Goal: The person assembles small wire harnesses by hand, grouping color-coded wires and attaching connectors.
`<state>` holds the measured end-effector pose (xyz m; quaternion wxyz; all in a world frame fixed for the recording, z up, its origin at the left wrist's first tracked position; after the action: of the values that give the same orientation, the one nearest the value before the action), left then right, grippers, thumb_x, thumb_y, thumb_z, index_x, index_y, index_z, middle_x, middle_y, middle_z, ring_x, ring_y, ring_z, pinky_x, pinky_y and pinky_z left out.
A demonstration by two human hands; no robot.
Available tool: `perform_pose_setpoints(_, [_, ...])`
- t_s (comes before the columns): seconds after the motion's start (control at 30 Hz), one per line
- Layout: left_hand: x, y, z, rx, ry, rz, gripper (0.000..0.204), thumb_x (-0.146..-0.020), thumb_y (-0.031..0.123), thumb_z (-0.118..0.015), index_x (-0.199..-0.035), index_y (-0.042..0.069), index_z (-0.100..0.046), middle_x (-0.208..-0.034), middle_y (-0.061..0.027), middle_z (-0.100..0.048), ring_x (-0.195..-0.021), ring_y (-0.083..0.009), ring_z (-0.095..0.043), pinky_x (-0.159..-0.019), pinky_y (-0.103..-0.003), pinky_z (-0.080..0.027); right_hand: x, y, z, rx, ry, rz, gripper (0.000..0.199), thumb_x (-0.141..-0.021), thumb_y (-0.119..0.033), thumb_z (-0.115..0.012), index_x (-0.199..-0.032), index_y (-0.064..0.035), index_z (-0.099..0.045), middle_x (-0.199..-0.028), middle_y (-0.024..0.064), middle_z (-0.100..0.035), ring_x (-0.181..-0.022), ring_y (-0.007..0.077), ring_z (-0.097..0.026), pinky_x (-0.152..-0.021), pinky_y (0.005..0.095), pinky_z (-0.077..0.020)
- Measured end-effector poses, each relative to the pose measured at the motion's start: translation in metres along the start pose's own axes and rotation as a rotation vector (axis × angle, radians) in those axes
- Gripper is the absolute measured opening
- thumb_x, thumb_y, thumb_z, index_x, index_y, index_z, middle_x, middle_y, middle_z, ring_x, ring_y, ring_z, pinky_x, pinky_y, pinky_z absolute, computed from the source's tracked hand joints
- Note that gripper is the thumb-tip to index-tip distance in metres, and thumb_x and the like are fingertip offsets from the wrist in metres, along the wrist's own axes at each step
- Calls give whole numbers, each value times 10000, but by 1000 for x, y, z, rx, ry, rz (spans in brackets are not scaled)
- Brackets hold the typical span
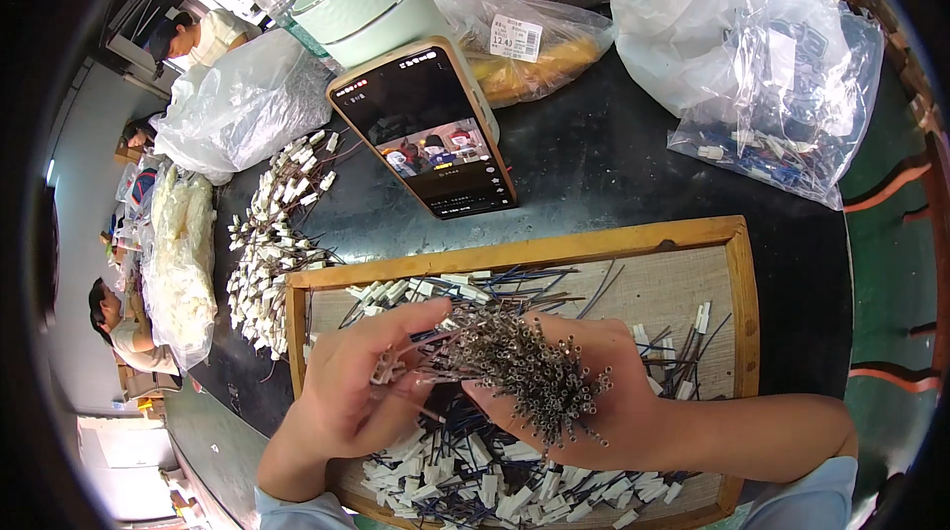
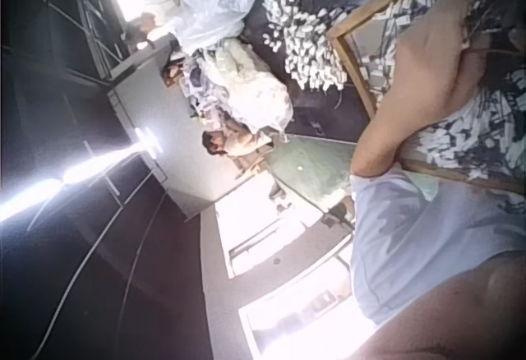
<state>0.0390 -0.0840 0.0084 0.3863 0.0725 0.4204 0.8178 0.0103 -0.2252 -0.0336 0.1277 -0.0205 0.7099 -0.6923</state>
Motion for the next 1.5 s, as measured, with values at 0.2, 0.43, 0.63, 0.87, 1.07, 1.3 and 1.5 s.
perform_pose_setpoints(0.2, [-3, 8, -4, -181, -66, -163, 576, -666, -26, -660, -1218, -56, -496, -716, -91, -558, -582, -222, -578, -494, -314, -460, 2, -2, 0, 50, -122, 48, 213, -780, -64, -697, -964, 12, -623, -837, 73, -645, -714, 109, -589, -630, 242, -455])
perform_pose_setpoints(0.43, [-5, 13, -7, -309, -105, -178, 665, -597, 1, -654, -1241, -55, -499, -653, -44, -472, -535, -176, -506, -458, -296, -421, 4, 3, -3, 20, -135, 85, 251, -754, -124, -730, -938, 7, -621, -827, 68, -637, -703, 138, -585, -625, 267, -453])
perform_pose_setpoints(0.63, [-1, 20, -12, -618, -72, -298, 560, -631, 85, -578, -1175, -47, -567, -629, -10, -360, -528, -114, -442, -448, -244, -385, 3, 3, -4, 89, -239, 47, 291, -730, -120, -741, -973, -7, -626, -840, 77, -650, -690, 161, -595, -617, 270, -458])
perform_pose_setpoints(0.87, [0, 26, -23, -571, -137, -283, 615, -575, 117, -626, -1161, -60, -572, -620, -11, -375, -510, -150, -434, -451, -297, -378, 3, -2, -8, 163, -270, 111, 305, -731, -128, -729, -1000, -25, -627, -832, 61, -653, -640, 186, -591, -588, 277, -456])
perform_pose_setpoints(1.07, [1, 27, -24, -596, -133, -244, 643, -585, 140, -623, -1195, -52, -553, -652, -14, -372, -552, -152, -454, -455, -299, -374, 2, 1, -10, 64, -230, 103, 256, -744, -120, -720, -964, -24, -631, -793, 67, -646, -615, 168, -581, -575, 275, -454])
perform_pose_setpoints(1.3, [0, 13, 2, -877, -60, -207, 548, -621, 90, -569, -1158, -23, -574, -619, -1, -357, -519, -123, -432, -455, -258, -366, -1, 5, 4, 69, 50, -14, 174, -777, -38, -696, -940, -1, -647, -807, 78, -663, -678, 118, -613, -589, 253, -464])
perform_pose_setpoints(1.5, [1, 6, 16, -709, -18, -101, 627, -474, 85, -590, -1094, -8, -595, -606, -56, -397, -506, -221, -450, -462, -335, -362, -4, 3, 6, 85, 73, -28, 164, -787, -29, -696, -934, 26, -649, -830, 93, -668, -728, 134, -635, -609, 252, -473])
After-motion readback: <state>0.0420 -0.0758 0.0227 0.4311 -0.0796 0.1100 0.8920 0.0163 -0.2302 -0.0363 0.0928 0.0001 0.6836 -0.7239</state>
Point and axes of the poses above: each hand's wrist, its own x-axis away from the middle knuckle, its own z-axis out of the back of the hand, y = z × x, the point moved 7 cm from there along -x, towards the middle knuckle
